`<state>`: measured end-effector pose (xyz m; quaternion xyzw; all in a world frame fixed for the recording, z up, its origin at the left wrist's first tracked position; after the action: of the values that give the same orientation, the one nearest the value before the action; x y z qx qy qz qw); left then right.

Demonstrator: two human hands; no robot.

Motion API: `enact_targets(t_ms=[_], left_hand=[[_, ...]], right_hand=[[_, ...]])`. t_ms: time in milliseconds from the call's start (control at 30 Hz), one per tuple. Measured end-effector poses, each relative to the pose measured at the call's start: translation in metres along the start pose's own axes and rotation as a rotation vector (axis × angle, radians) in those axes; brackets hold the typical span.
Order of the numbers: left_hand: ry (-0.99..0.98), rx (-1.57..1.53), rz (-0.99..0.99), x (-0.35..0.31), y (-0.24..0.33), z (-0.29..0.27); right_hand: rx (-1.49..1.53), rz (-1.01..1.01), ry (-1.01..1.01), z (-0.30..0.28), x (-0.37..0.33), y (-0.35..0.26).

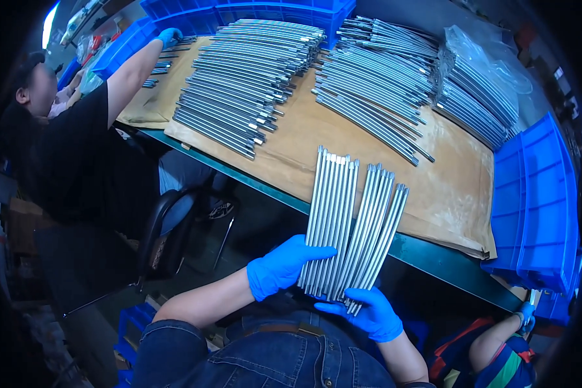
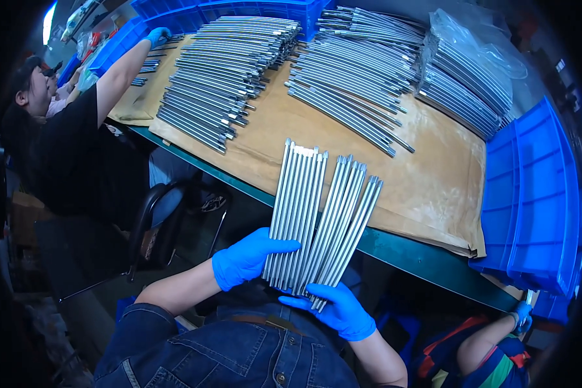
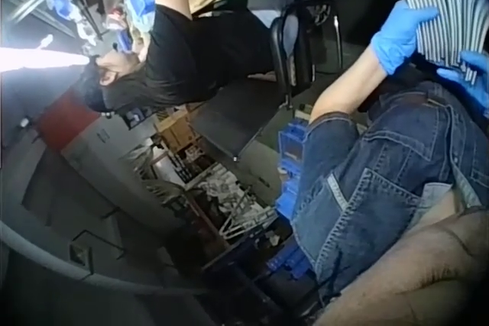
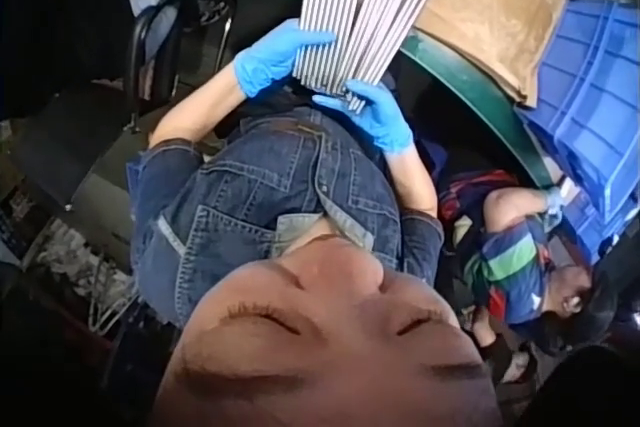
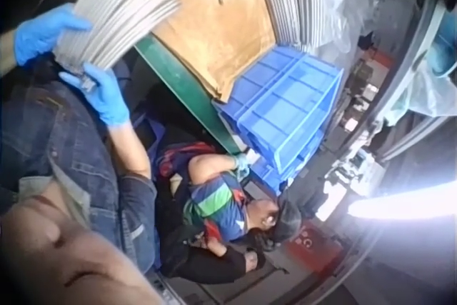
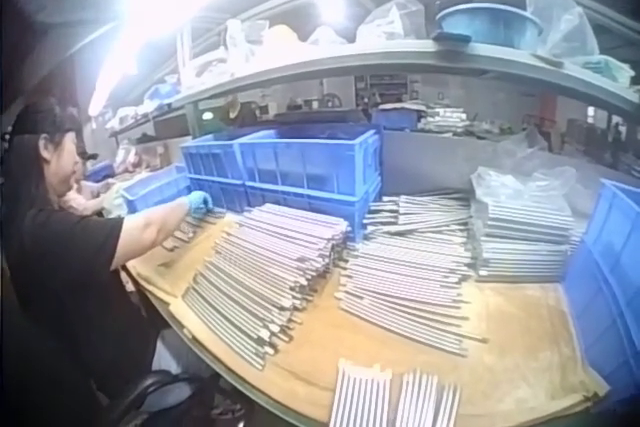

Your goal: Sorting and arranging silver metal rods into bundles at a production workstation.

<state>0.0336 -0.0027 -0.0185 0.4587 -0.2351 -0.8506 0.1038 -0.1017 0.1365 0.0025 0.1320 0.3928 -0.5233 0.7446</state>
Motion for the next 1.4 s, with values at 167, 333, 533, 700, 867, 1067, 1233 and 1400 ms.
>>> enact_targets(t_ms=[167, 333, 533, 700, 867, 1067, 1233, 1400], left_hand=[[-0.030, -0.029, -0.008, 0.001, 0.000, -0.008], [-0.093, -0.095, -0.078, -0.002, 0.004, -0.005], [-0.072, -0.123, -0.061, -0.002, 0.002, 0.001], [-0.074, -0.109, -0.048, -0.006, 0.004, 0.005], [0.003, -0.090, -0.026, -0.005, -0.001, 0.012], [0.041, 0.018, 0.109, 0.003, -0.016, 0.019], [0.050, 0.006, 0.100, 0.003, -0.015, 0.023], [0.134, 0.080, 0.156, 0.003, -0.018, 0.029]], right_hand=[[-0.069, -0.020, 0.044, -0.007, -0.006, -0.003], [-0.170, -0.144, 0.134, -0.008, -0.008, -0.003], [-0.245, -0.185, 0.174, -0.012, -0.003, -0.001], [-0.243, -0.155, 0.212, -0.014, -0.003, -0.002], [-0.223, -0.149, 0.199, -0.013, -0.004, -0.006], [-0.362, -0.177, 0.157, -0.013, 0.000, -0.005], [-0.414, -0.177, 0.137, -0.016, 0.002, -0.003], [-0.306, -0.209, 0.203, -0.013, -0.002, 0.003]])
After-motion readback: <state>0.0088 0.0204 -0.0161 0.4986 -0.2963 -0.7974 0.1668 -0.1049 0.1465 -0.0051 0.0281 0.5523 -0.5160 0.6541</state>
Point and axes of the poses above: each hand's wrist, its own x-axis towards the middle knuckle, its own z-axis out of the palm, y = z × x, the point moved 1 cm from there along x, towards the middle knuckle, and after that the axes turned 15 degrees about y, right-handed, at the moved point
